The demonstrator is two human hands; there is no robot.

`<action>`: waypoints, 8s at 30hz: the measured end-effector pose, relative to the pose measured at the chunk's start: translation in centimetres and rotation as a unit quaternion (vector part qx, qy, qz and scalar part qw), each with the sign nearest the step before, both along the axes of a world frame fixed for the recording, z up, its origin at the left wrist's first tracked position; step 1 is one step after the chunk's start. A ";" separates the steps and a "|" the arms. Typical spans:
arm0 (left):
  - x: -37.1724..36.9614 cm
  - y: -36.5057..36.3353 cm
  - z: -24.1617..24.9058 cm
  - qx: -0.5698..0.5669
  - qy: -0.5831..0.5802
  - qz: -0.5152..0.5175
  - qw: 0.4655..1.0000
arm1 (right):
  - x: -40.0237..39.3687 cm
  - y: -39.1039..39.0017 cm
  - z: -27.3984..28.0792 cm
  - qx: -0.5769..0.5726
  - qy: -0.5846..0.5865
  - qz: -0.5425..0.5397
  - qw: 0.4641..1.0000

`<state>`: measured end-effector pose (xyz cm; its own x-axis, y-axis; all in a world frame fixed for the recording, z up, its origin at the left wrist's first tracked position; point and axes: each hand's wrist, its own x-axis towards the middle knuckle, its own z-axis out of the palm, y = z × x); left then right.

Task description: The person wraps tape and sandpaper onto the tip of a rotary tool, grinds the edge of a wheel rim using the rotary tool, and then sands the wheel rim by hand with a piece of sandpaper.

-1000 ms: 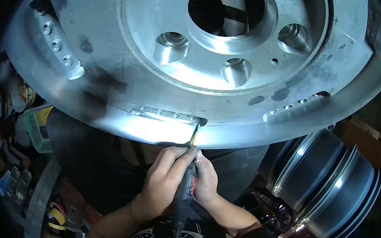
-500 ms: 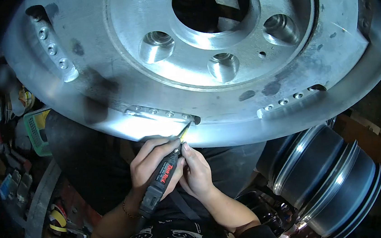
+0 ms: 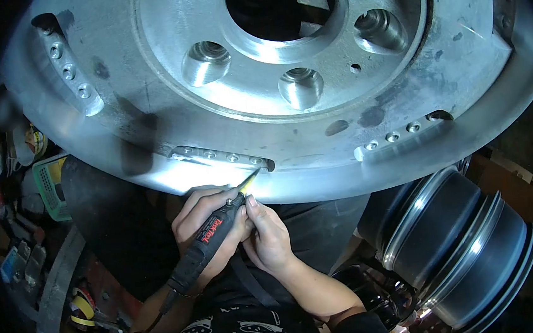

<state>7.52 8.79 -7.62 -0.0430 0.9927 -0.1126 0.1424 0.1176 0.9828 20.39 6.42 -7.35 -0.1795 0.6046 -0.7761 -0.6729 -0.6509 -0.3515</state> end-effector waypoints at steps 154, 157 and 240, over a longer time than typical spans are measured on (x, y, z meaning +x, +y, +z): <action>-43.7 9.7 9.6 0.181 -0.011 0.486 0.855 | -7.1 -4.7 10.5 0.333 0.050 0.310 0.889; -50.3 13.4 8.1 0.160 0.110 0.514 0.836 | -7.7 -4.7 9.9 0.354 0.015 0.308 0.883; -15.0 -6.9 6.8 -0.250 -0.175 -0.002 0.952 | -6.3 -1.1 7.6 0.515 -0.428 0.262 0.695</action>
